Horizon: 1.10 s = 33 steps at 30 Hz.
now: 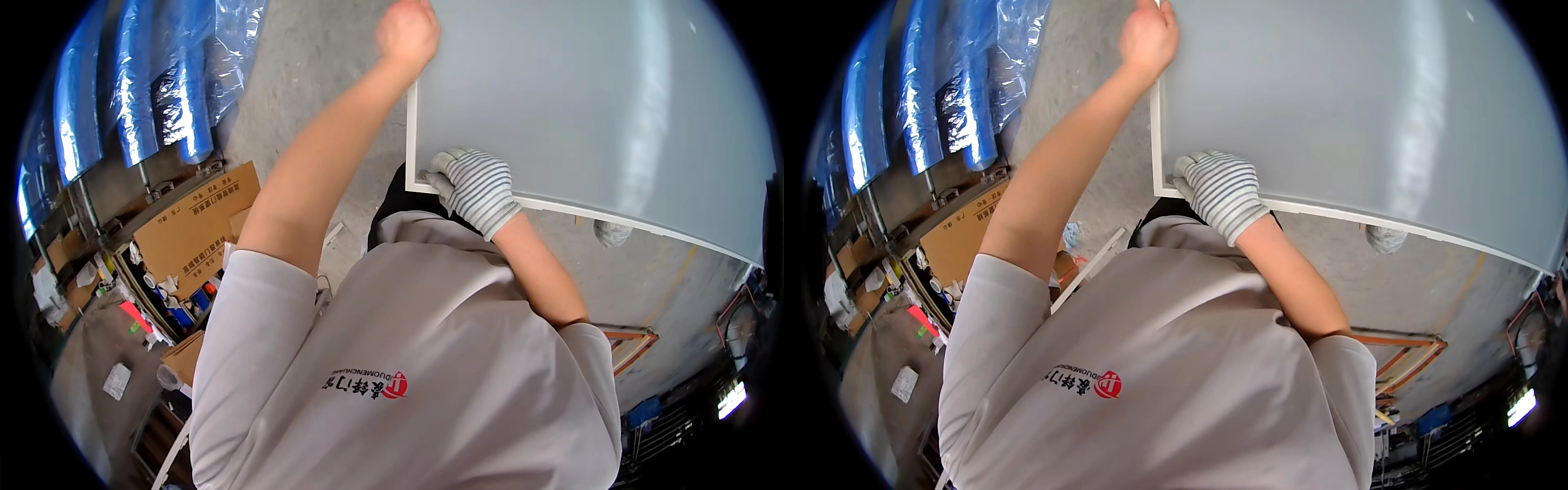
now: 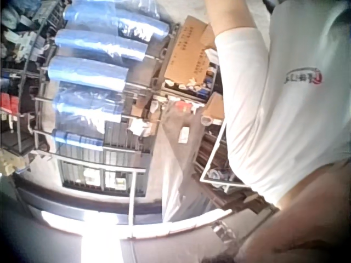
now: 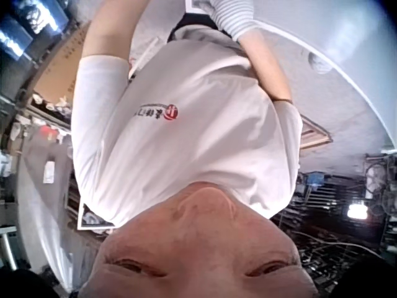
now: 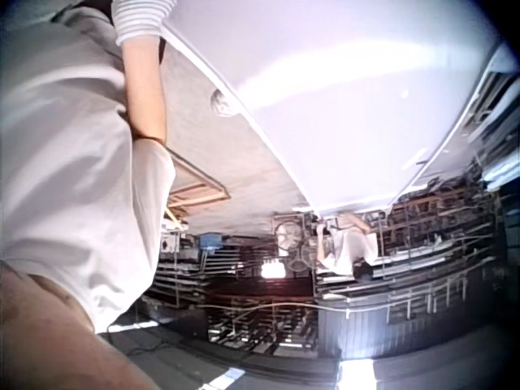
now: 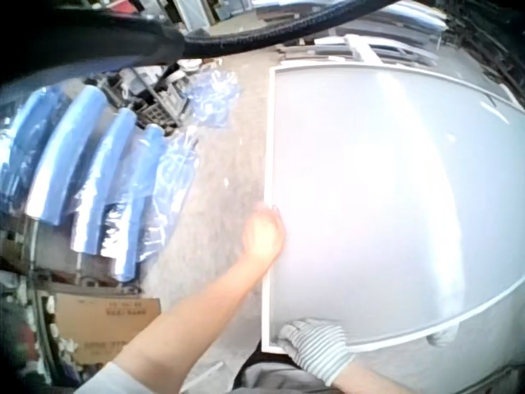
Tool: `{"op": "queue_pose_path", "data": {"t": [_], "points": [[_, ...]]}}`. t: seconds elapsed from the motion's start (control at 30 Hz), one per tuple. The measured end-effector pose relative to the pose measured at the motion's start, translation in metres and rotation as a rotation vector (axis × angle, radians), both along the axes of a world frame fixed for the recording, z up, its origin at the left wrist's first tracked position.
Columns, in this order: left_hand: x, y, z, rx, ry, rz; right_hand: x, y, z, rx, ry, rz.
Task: The person applies adhesive tape to a large grey panel and then uses a utility knife to trim the edges. They also use a power drill to work on a wooden frame and handle various components in a workshop setting.
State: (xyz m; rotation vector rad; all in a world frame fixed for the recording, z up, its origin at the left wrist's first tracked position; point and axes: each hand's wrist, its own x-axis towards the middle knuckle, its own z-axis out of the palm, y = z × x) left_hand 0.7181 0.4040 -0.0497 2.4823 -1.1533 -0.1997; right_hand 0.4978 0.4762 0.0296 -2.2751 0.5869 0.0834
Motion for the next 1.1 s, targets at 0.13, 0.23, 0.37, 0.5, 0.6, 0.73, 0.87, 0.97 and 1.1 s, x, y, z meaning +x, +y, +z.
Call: {"op": "queue_pose_path", "data": {"t": [0.13,0.23,0.37,0.5,0.6,0.73,0.87,0.97,1.1], "points": [[-0.007,-0.002,0.018,0.056,0.026,0.084,-0.003,-0.011,0.006,-0.002,0.067,0.036],[-0.007,0.0,0.016,0.047,0.064,0.08,-0.005,-0.01,0.006,-0.008,0.019,-0.027],[-0.005,-0.001,0.013,0.022,0.061,0.05,0.008,0.002,0.011,0.062,0.133,-0.064],[-0.004,0.0,0.01,0.014,0.076,0.053,-0.006,-0.017,0.024,0.506,0.196,-0.284],[-0.005,-0.002,0.014,0.043,0.107,0.08,-0.013,-0.008,0.0,0.038,0.02,-0.098],[-0.006,-0.003,0.015,0.022,0.081,0.078,-0.003,0.005,0.002,0.018,-0.02,-0.046],[-0.004,-0.002,0.012,0.013,0.066,0.069,-0.016,-0.003,-0.002,0.093,-0.174,-0.146],[-0.006,-0.002,0.013,0.017,0.068,0.078,-0.012,-0.001,-0.001,-0.001,-0.142,-0.043],[-0.003,-0.002,0.008,-0.002,0.039,0.061,-0.004,0.0,-0.005,-0.097,-0.089,0.066]]}}
